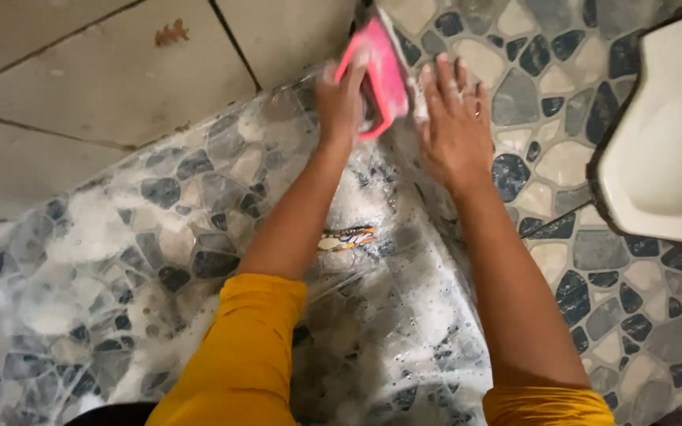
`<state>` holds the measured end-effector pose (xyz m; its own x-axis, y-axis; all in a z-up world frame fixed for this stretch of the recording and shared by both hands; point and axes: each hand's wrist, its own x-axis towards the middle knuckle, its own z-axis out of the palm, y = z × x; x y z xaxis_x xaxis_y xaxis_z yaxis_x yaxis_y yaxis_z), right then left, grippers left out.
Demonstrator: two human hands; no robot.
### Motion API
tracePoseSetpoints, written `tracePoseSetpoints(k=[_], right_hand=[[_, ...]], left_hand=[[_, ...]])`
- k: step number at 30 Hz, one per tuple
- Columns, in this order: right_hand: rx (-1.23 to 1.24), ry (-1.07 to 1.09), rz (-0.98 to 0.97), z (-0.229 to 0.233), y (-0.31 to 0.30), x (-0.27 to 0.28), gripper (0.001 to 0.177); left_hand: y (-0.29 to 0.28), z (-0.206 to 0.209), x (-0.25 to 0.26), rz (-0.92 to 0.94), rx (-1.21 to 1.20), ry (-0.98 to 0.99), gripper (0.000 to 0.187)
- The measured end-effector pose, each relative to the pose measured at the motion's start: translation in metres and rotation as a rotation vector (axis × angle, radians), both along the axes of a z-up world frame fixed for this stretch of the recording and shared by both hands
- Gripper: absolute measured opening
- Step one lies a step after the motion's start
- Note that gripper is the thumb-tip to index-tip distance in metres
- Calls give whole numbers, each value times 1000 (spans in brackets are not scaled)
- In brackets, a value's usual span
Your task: Scrubbing a soapy tiled bathroom floor using a hand brush and bare hands.
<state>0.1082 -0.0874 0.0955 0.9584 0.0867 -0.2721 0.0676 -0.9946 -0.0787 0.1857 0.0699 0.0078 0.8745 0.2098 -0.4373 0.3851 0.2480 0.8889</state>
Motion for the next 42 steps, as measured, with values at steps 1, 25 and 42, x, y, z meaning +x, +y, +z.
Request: tracePoseSetpoints(k=[1,25,42], right_hand=[[5,9,5,-2,1,1,66],[27,-80,22,-3,0,1,66],[465,-482,77,-45,-36,0,54]], left_hand=[[2,-7,5,5,5,9,56],[3,-96,27,-45,303,387,65],[-39,-4,-86,53,-106,137,50]])
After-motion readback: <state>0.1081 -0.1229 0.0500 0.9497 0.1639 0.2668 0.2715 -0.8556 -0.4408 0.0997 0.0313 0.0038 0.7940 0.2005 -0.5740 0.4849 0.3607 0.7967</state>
